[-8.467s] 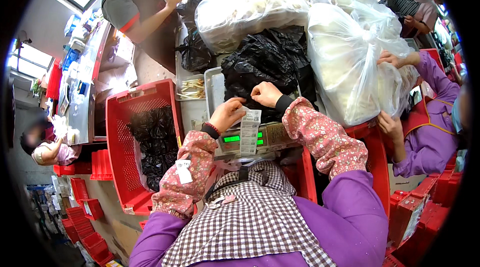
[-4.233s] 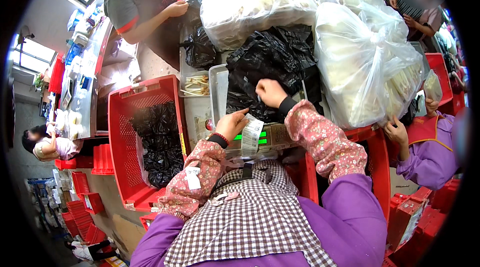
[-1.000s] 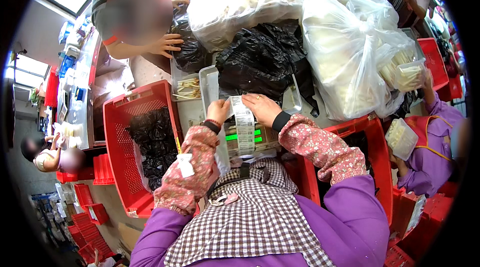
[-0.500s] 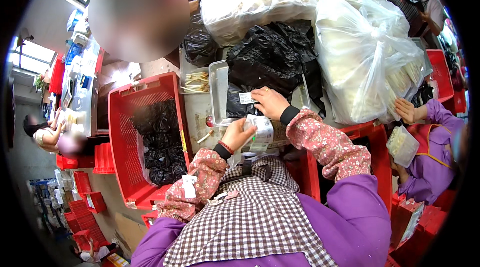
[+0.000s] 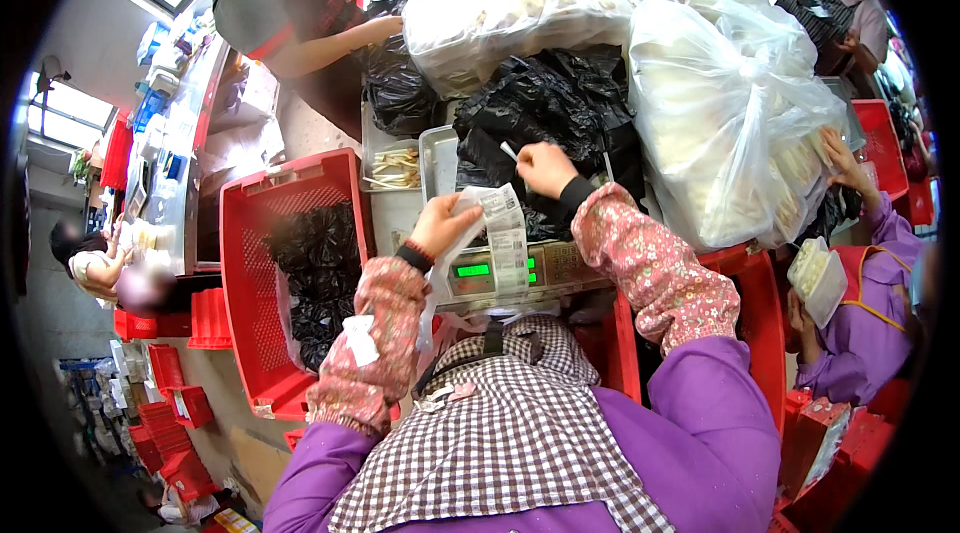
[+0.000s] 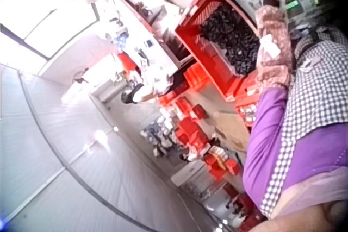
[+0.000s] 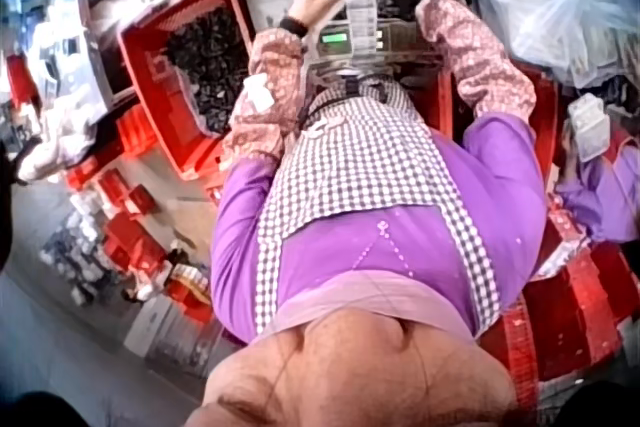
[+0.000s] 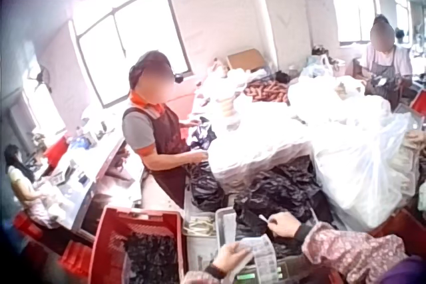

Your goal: The person places black plastic bags containing goods onto a digital scale, prints a label, and affixes it to the bag. They then move the labeled bag into a red crate. This process is repeated for multiple items in a busy market setting.

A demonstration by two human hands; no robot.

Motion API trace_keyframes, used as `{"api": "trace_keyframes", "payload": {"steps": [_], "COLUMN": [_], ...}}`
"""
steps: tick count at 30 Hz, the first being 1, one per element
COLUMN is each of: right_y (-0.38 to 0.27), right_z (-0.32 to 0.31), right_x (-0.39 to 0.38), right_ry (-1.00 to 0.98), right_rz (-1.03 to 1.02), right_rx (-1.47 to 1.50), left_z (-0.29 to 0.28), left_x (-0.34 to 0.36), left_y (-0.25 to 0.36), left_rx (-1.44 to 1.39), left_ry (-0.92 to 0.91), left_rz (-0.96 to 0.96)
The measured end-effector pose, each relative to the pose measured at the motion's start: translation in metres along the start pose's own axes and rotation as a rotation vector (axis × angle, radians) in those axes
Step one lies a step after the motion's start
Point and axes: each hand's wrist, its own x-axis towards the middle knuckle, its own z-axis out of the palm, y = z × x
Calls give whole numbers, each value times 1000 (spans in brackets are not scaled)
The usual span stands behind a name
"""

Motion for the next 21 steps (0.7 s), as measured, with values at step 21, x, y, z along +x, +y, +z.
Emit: {"api": "trace_keyframes", "payload": {"steps": [21], "right_y": [-9], "right_z": [39], "right_x": [-61], "right_ry": [-351], "right_rz": [-315], "right_rx": [-281], "left_z": [-30], "left_x": [-16], "left_y": [-9], "left_rx": [396], "left_ry": [-155], "left_rz": [-411]}}
